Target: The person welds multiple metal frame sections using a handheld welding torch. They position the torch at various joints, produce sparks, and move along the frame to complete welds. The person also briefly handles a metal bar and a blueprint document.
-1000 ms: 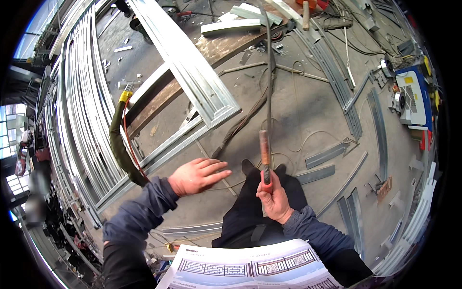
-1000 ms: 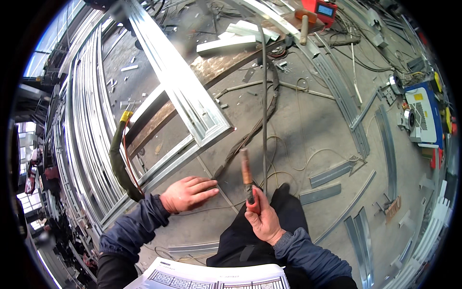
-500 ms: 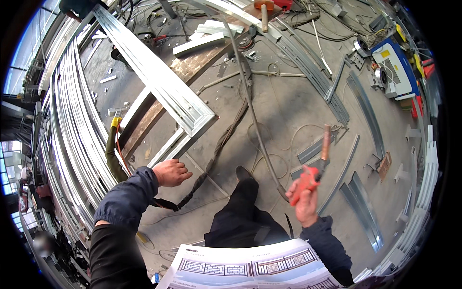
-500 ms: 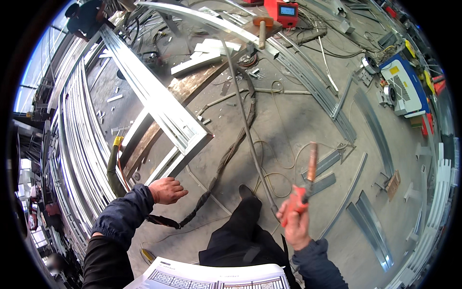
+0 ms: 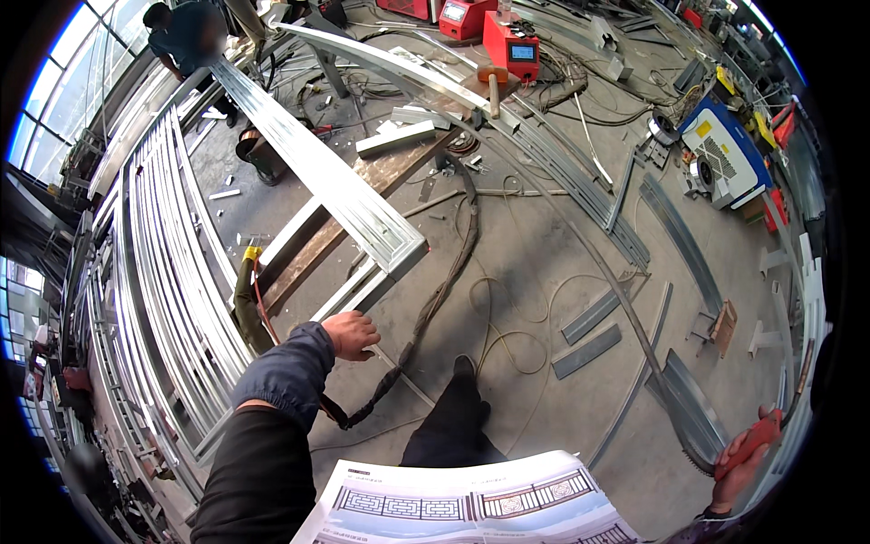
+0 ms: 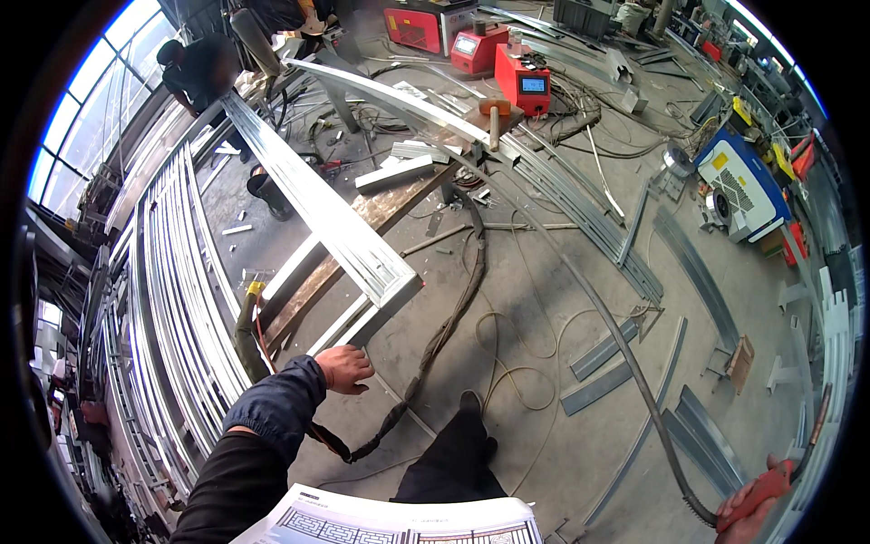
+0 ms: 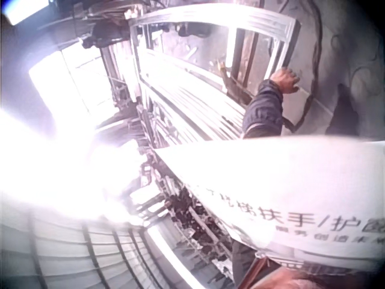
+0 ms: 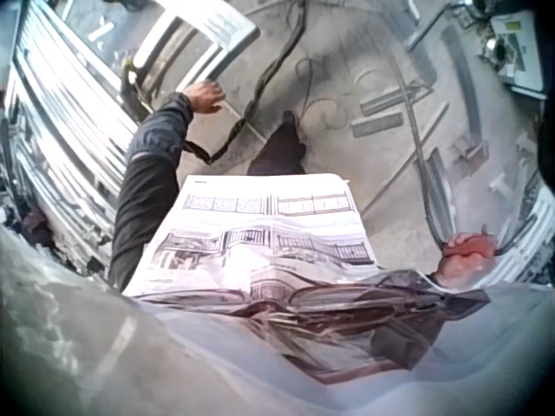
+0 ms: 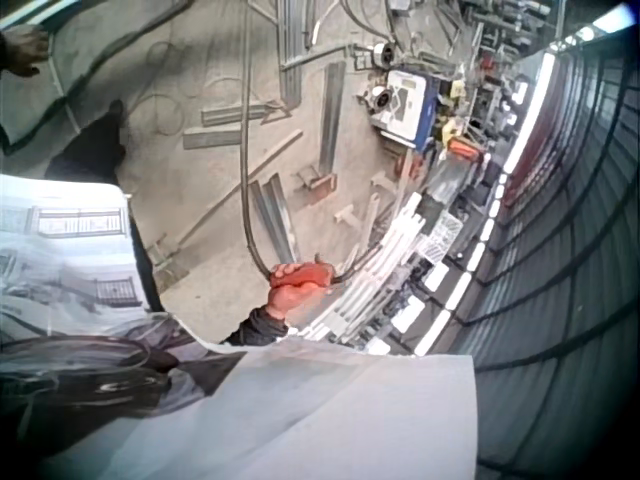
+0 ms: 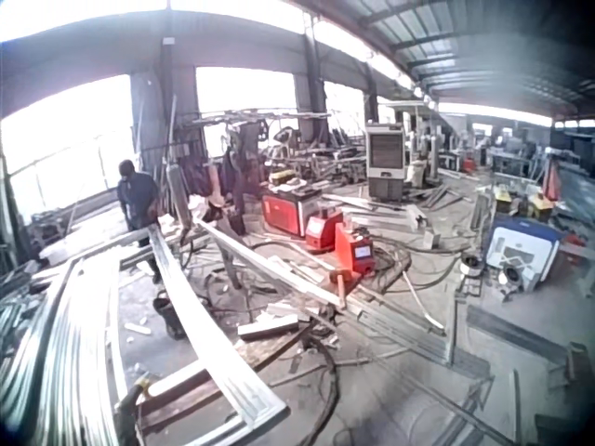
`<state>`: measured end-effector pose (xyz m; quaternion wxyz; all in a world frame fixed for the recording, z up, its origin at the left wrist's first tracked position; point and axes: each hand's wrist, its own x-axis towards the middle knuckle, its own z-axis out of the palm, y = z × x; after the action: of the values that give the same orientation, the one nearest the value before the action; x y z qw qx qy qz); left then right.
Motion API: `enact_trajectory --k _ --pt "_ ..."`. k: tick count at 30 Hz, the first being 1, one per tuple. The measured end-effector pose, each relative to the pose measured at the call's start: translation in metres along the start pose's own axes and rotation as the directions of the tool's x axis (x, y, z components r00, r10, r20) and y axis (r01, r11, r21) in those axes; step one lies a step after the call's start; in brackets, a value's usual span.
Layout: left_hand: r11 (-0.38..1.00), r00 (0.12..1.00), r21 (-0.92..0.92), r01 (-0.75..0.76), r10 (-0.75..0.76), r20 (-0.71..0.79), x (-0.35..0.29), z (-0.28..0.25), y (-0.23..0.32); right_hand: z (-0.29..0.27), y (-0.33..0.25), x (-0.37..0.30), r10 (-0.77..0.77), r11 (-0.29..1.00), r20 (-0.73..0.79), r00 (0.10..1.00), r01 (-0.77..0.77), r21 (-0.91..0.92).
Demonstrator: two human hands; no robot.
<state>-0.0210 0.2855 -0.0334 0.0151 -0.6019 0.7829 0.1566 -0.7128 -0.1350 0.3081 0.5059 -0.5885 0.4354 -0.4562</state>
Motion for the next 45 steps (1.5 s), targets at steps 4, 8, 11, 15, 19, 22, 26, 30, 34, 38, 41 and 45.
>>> enact_trajectory --k 4,8,11,15,19,22,26,30,34,38,41,45 --pt "0.999 0.999 0.0 0.046 -0.046 -0.007 -0.007 -0.003 0.006 0.059 0.055 -0.041 0.139 0.99 0.033 0.99 -0.138 -0.017" --pt "1.0 1.0 0.008 0.026 -0.026 0.002 -0.004 -0.002 0.003 0.148 0.129 -0.086 0.172 0.985 0.424 0.889 -0.168 -0.046" --pt "0.999 0.999 -0.033 0.027 -0.025 0.038 -0.004 -0.019 0.004 0.259 0.146 -0.116 0.441 0.895 0.424 0.791 -0.353 -0.271" --pt "0.994 0.999 -0.105 0.033 -0.034 -0.006 -0.005 -0.028 0.006 0.363 0.193 -0.134 0.31 0.905 0.581 0.753 -0.046 -0.422" --pt "0.99 0.992 -0.139 -0.022 0.005 -0.123 0.003 -0.036 0.005 0.449 0.207 -0.136 0.208 0.933 0.658 0.723 0.056 -0.356" --pt "0.985 0.97 -0.168 -0.05 0.008 -0.244 0.012 -0.043 0.002 0.498 0.191 -0.133 0.37 0.91 0.637 0.676 -0.123 -0.397" --pt "0.965 0.953 -0.252 -0.068 -0.012 -0.302 0.016 -0.043 -0.025 0.536 0.188 -0.15 0.437 0.892 0.617 0.654 -0.225 -0.392" --pt "0.93 0.928 -0.349 -0.114 -0.025 -0.372 0.027 -0.044 -0.028 0.562 0.184 -0.161 0.502 0.854 0.516 0.694 -0.306 -0.42" --pt "0.921 0.941 -0.366 -0.132 0.0 -0.339 0.024 -0.043 -0.034 0.586 0.178 -0.168 0.472 0.867 0.506 0.722 -0.277 -0.414" --pt "0.908 0.938 -0.392 -0.146 0.001 -0.347 0.023 -0.036 -0.037 0.594 0.189 -0.176 0.45 0.867 0.462 0.764 -0.25 -0.431" --pt "0.904 0.936 -0.4 -0.149 -0.001 -0.352 0.021 -0.034 -0.04 0.6 0.188 -0.176 0.438 0.866 0.462 0.771 -0.225 -0.446" --pt "0.889 0.939 -0.433 -0.15 -0.008 -0.343 0.021 -0.034 -0.042 0.605 0.181 -0.172 0.468 0.845 0.464 0.752 -0.228 -0.484"
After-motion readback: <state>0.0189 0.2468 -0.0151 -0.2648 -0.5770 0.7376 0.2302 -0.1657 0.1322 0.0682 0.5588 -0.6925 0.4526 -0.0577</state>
